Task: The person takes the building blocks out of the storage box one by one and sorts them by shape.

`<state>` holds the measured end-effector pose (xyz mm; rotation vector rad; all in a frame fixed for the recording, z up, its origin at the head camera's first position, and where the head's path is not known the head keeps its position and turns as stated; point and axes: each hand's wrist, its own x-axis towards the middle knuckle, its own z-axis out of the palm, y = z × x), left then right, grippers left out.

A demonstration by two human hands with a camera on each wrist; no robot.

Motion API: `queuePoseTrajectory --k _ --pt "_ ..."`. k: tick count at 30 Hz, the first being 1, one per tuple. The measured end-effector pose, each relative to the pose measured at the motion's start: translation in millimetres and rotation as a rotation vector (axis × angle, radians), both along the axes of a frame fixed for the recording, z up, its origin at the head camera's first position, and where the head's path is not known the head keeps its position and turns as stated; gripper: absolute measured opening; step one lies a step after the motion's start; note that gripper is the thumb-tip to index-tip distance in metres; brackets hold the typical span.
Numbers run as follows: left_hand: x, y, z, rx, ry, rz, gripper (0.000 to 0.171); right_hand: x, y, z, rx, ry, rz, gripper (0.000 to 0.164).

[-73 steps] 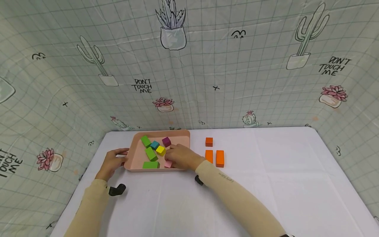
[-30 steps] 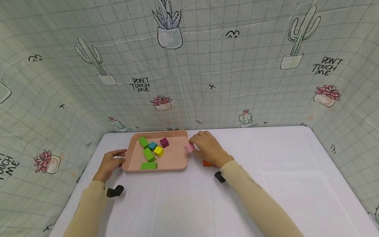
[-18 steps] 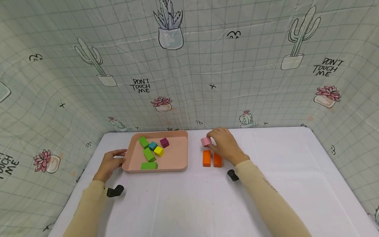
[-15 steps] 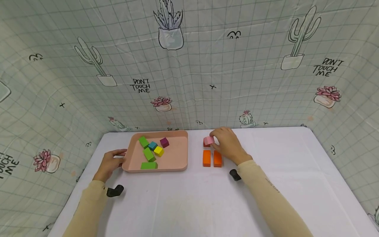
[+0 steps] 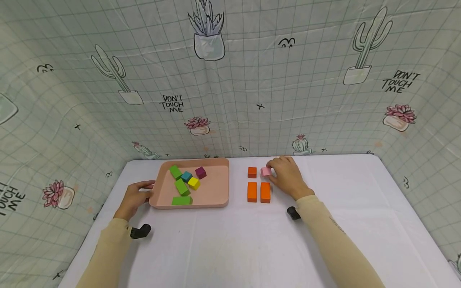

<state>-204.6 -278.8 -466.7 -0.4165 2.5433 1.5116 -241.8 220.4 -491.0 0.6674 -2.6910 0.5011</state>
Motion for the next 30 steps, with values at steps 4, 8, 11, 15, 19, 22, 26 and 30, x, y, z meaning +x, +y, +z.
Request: queuePoseTrajectory --k 4,8,11,15,19,22,26,30 --pt "-0.4 0 -0.4 0.002 0.004 -0.003 0.048 -1.1 2 -4.0 0.031 -0.05 -0.021 0.025" --pt "-0.1 1 -1.2 0.004 0.005 0.001 0.047 -2.7 2 -7.5 0.041 -0.083 -0.034 0.027" --pt "-0.2 1 -1.7 0.005 0.006 0.006 0.047 -4.1 2 -9.8 0.039 -0.104 -0.039 0.028" --pt "1.0 1 -1.6 0.005 0.005 0.012 0.047 -5.0 1 -12.2 0.036 -0.133 -0.045 0.029" --pt "2.8 2 -1.9 0.0 0.001 0.014 0.047 -6.1 0 -14.7 0.042 -0.151 -0.047 0.029" --pt "3.5 2 -1.8 -0.005 -0.002 0.013 0.048 -7.1 -1 -16.2 0.048 -0.157 -0.05 0.029" --pt "3.6 1 -1.1 -0.005 0.003 0.008 0.048 -7.8 -1 -17.2 0.045 -0.162 -0.051 0.031" --pt "3.8 1 -0.7 0.002 0.006 0.0 0.048 -8.4 -1 -18.0 0.036 -0.162 -0.054 0.032"
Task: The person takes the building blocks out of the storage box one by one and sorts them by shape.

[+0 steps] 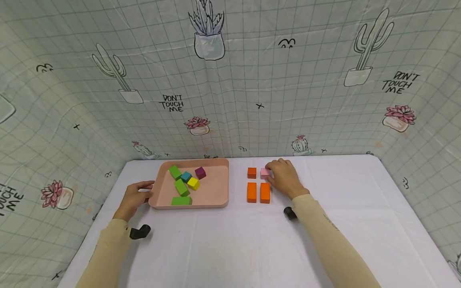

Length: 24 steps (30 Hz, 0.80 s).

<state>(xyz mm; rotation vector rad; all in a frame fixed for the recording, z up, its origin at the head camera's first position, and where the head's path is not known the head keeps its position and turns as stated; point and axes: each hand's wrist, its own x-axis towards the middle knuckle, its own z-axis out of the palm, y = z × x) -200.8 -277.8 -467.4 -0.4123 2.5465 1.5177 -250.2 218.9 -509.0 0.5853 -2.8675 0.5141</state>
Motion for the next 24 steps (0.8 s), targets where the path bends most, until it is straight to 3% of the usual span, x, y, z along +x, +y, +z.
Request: queuePoseTrajectory --k 6,10,15,24 --pt "0.2 1 0.3 0.003 -0.002 -0.001 0.048 1.7 -2 4.3 0.029 0.015 -0.015 0.035" --pt "0.4 0 0.2 0.01 0.001 -0.001 0.048 6.0 -10 12.9 -0.008 0.053 0.0 0.034" --pt "0.4 0 -0.9 0.01 0.004 0.001 0.048 10.9 -29 22.7 -0.043 0.123 0.071 0.031" --pt "-0.3 0 -0.1 -0.006 -0.005 0.003 0.048 16.2 -67 31.4 -0.023 0.158 0.191 0.037"
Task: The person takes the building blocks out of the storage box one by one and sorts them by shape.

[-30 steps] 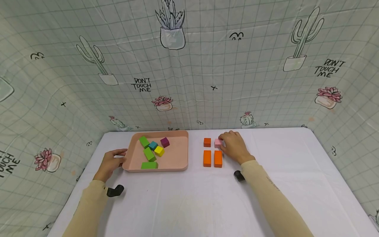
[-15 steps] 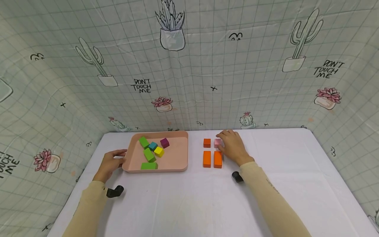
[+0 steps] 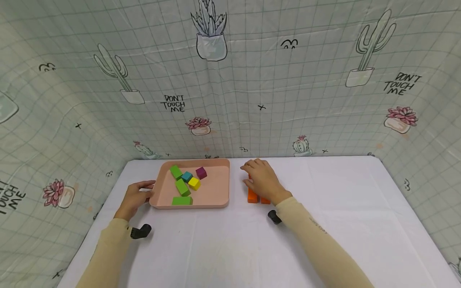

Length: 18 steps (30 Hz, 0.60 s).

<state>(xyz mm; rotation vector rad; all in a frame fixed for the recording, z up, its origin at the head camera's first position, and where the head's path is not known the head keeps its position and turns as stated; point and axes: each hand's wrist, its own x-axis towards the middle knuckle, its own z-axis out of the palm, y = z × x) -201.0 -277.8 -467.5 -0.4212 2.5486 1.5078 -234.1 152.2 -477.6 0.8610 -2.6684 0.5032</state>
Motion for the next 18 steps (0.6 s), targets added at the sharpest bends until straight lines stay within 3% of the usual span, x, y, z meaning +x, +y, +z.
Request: queuePoseTrajectory --k 12,18 --pt "0.5 2 1.6 0.013 0.007 -0.001 0.048 -4.7 -37 2.9 0.014 -0.038 0.099 0.043" --pt "0.9 2 3.0 0.01 -0.003 0.008 0.047 -8.8 -57 5.0 0.084 -0.033 0.123 0.048"
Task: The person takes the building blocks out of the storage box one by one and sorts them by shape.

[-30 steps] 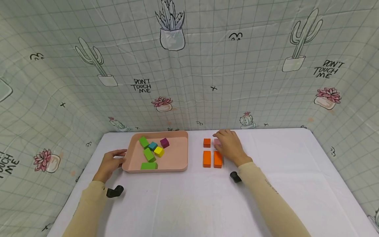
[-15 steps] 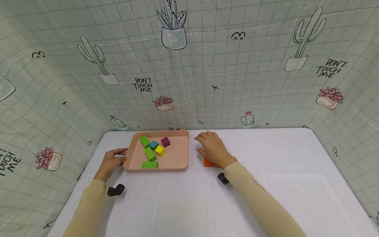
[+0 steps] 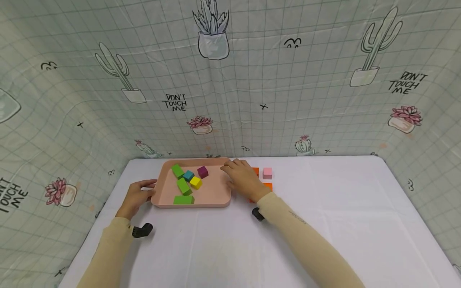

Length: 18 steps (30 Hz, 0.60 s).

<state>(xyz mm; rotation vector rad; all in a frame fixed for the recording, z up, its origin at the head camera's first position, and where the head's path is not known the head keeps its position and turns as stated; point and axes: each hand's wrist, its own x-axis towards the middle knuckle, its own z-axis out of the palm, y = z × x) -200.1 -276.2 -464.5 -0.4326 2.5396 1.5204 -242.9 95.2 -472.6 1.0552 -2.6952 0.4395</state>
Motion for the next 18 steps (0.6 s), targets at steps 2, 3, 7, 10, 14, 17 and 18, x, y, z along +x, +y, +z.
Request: queuePoseTrajectory --k 2,3,7,10,14,17,18 --pt "-0.3 0 0.0 0.004 -0.001 0.001 0.047 -1.8 -6 1.2 0.029 -0.007 0.008 0.049" --pt "-0.4 0 -0.2 0.007 0.001 0.001 0.047 -2.8 -9 1.8 0.043 -0.01 0.011 0.049" --pt "-0.2 0 -0.8 0.007 0.009 0.003 0.047 -6.4 -20 2.7 0.08 -0.041 0.015 0.049" --pt "0.3 1 -1.4 0.003 0.017 0.016 0.046 -8.1 -27 2.0 0.115 -0.057 0.012 0.049" --pt "1.8 -2 -1.6 0.0 0.016 0.011 0.046 -6.6 -35 1.7 0.138 -0.068 0.007 0.05" --pt "2.7 -5 -1.9 0.0 0.006 -0.005 0.046 -5.3 -40 1.8 0.14 -0.08 0.006 0.05" --pt "3.0 -6 -2.1 0.002 0.005 -0.01 0.047 -4.6 -42 1.8 0.14 -0.085 0.007 0.05"
